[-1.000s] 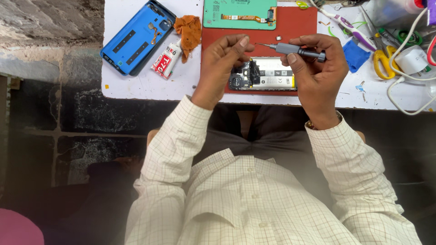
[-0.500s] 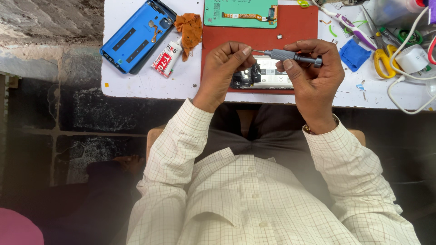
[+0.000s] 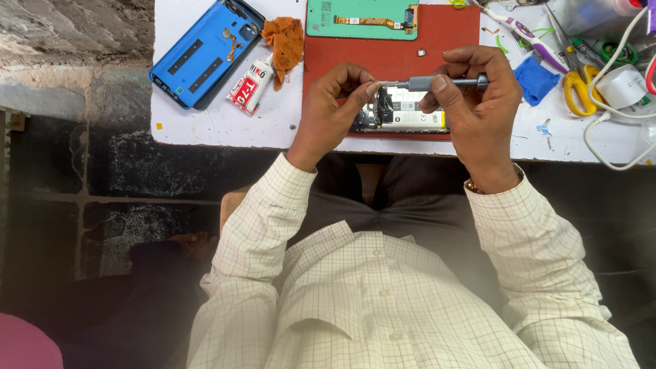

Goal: The person repairs a smartphone at a workbench, using a screwdriver to unscrew and tighten screws on the phone's exposed internals. They handle a small camera module component, wipe parts with a blue cloth, and reposition the phone body while working on the red mat.

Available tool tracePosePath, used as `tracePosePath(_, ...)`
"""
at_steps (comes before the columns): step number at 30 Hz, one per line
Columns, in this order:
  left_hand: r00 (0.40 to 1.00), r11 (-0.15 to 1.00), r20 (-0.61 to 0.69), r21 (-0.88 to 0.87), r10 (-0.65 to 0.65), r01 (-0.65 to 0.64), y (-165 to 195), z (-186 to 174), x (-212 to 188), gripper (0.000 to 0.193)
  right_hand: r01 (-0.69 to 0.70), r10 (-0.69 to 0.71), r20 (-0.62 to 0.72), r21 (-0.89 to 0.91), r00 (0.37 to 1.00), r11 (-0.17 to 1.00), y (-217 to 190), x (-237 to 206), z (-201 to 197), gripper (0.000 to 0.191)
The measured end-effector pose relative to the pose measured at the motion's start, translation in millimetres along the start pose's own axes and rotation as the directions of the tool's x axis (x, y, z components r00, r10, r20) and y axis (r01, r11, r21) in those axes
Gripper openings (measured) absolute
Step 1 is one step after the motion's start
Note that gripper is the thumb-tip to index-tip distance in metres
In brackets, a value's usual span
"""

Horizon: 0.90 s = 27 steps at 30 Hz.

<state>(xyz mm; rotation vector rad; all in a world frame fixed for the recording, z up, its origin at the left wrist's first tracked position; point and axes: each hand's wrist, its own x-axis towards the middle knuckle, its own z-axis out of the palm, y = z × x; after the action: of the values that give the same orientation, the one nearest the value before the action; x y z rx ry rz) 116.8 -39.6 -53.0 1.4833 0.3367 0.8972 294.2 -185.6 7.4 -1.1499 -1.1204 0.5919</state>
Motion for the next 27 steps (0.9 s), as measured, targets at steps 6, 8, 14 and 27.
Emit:
tracePosePath(6,0.999,0.987,-0.038,0.16,0.038,-0.032,8.0,3.0,-6.8,0.013,0.064,-0.063,0.097,-0.004,0.993,0.998,2.9,-1.1,-3.3,0.029)
tracePosePath(8,0.995,0.958,-0.038,0.276,0.096,-0.082,10.8,2.4,-8.9,0.013,0.053,-0.048,0.098,-0.052,0.994,0.997,5.0,-3.5,-5.3,0.028)
tracePosePath(14,0.985,0.932,-0.027,0.33,0.17,-0.152,14.1,5.0,-14.7,0.011,-0.002,0.007,0.08,-0.062,0.997,0.998,6.6,-8.6,-8.3,0.028)
tracePosePath(27,0.99,0.954,-0.001,0.266,0.144,-0.139,13.0,-0.9,-20.8,0.009,0.052,-0.05,0.062,-0.03,0.997,0.998,17.3,-15.3,-4.0,0.025)
